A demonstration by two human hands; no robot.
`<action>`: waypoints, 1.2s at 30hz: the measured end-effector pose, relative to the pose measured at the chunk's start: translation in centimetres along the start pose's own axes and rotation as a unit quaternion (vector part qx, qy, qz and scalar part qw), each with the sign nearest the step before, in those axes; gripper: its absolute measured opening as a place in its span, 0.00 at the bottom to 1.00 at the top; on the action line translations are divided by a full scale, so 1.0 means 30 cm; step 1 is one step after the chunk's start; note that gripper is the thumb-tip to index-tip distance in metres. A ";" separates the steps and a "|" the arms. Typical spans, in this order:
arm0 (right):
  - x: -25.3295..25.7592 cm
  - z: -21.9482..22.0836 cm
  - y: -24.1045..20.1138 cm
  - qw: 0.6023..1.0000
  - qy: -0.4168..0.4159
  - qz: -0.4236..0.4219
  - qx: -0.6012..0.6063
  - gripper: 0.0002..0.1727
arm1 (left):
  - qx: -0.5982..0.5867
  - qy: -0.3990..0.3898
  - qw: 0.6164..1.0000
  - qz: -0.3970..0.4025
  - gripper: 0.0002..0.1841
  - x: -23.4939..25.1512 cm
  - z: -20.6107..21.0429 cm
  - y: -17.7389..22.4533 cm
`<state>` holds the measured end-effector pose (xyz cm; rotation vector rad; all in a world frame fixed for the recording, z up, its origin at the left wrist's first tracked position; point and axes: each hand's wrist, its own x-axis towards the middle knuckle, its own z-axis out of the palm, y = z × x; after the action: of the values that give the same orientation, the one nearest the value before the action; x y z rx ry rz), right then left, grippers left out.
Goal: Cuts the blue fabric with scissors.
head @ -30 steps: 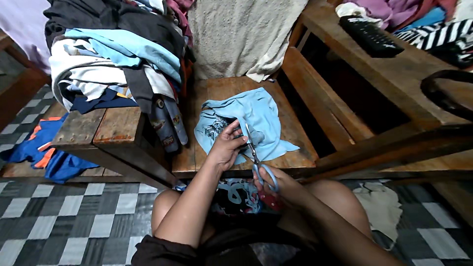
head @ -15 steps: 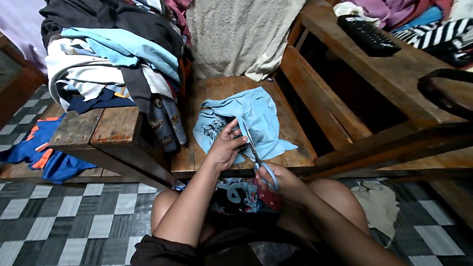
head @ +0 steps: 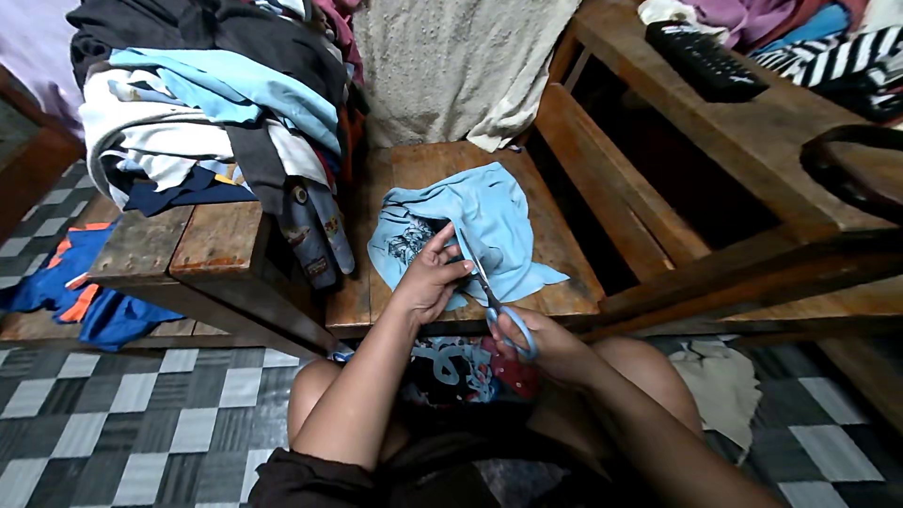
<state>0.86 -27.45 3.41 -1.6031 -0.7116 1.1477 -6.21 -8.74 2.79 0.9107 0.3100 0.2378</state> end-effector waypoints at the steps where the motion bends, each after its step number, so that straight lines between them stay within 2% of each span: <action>1: 0.000 0.001 0.001 1.000 0.001 0.002 0.005 0.15 | -0.001 -0.001 1.000 0.000 0.41 -0.001 0.001 0.001; 7: 0.003 0.015 0.002 0.998 0.006 0.005 0.059 0.13 | 0.002 -0.027 1.000 -0.004 0.45 -0.003 0.001 -0.001; 14: 0.014 0.020 -0.004 0.996 0.001 -0.013 0.086 0.16 | 0.002 -0.057 0.998 -0.003 0.49 -0.003 0.007 -0.014; 20: 0.011 0.035 -0.017 0.996 0.032 -0.007 0.080 0.15 | 0.007 -0.059 0.998 0.005 0.50 0.001 0.003 -0.017; 29: 0.013 0.023 -0.014 0.996 0.018 -0.017 0.090 0.16 | 0.047 -0.102 0.994 0.002 0.53 -0.002 0.002 -0.021; 36: 0.014 0.029 -0.019 0.996 0.033 -0.010 0.082 0.16 | 0.045 -0.107 0.993 0.004 0.54 0.002 0.001 -0.029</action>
<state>0.27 -26.56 3.75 -1.4849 -0.5740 1.1044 -6.09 -9.26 2.11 1.0176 0.1189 0.1327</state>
